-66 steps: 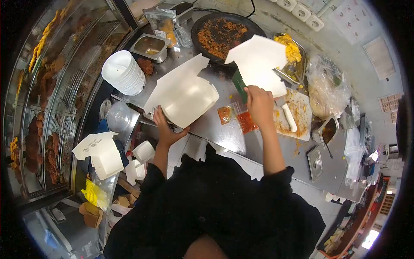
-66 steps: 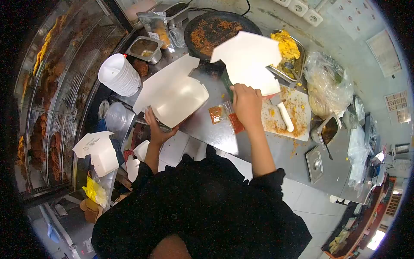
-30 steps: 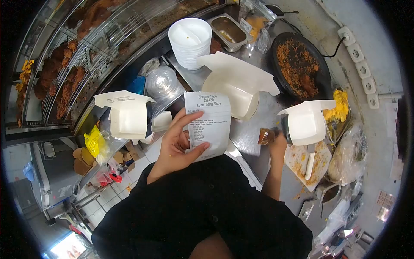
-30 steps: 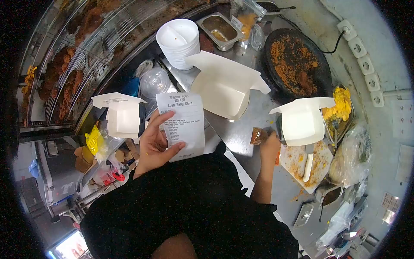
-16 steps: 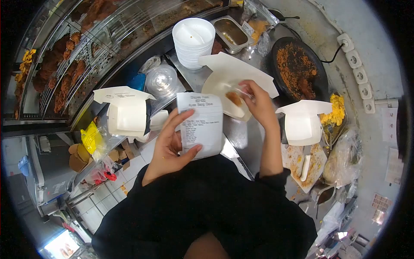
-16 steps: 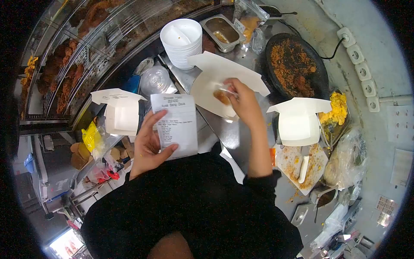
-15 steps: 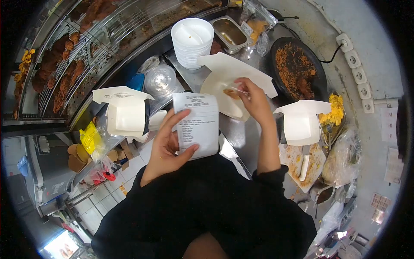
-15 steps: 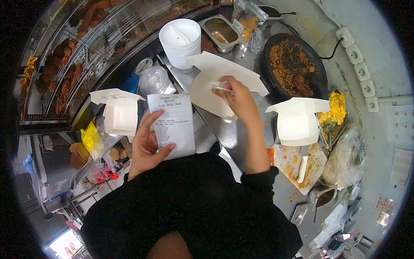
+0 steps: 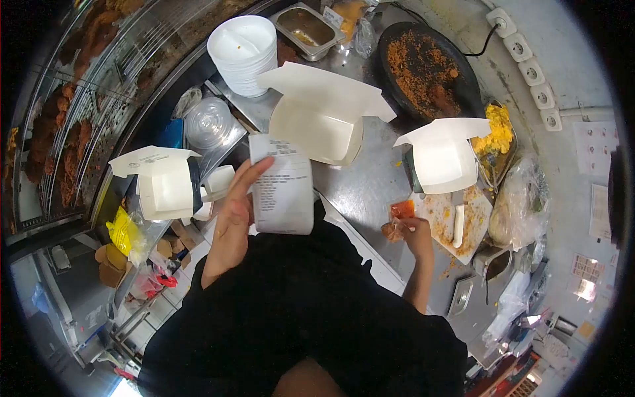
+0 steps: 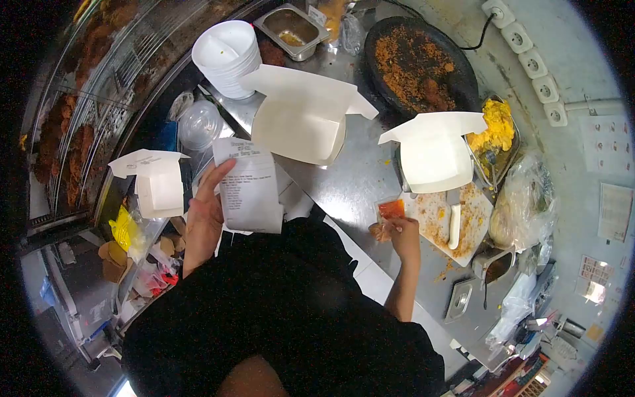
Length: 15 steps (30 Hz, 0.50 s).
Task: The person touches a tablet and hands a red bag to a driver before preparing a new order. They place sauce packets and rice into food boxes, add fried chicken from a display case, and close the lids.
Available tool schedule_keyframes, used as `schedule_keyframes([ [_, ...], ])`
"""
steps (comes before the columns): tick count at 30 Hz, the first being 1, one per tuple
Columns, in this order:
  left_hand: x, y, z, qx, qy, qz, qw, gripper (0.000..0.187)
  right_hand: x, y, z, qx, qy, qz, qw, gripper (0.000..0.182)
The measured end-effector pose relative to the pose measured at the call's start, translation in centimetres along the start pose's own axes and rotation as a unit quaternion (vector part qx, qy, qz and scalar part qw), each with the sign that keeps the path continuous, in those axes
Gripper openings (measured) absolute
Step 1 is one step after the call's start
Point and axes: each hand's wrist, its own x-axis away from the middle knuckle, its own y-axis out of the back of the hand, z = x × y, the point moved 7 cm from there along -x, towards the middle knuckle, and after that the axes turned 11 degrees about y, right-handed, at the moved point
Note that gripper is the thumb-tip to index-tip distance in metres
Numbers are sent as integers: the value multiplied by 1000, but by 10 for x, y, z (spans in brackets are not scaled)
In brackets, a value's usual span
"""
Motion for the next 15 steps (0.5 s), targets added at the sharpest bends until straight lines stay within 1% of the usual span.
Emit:
schedule_keyframes([
  [2,-5,-15,-9,-8,-1,37,999,97,16,-4,-34,99,-47,-90,990,13],
  [3,-5,-22,-11,-14,1,55,998,101,17,-6,-39,92,-73,-81,990,13],
  [4,-6,-26,-11,-5,16,63,998,109,14,-6,-37,83,-100,-72,989,14],
  [5,-5,-32,-15,2,4,81,997,111,14,-6,-35,76,-125,-63,987,16],
  [8,1,-41,-25,14,-17,117,993,112,15,6,-2,114,-94,-163,975,14],
  [11,5,-43,-28,22,-27,134,990,113,17,10,6,72,-112,-155,979,12],
  [14,9,-39,-31,29,-43,143,988,114,10,8,-2,78,-30,-120,989,11],
  [15,11,-36,-33,31,-48,143,988,114,4,8,10,64,-8,-100,993,11],
])
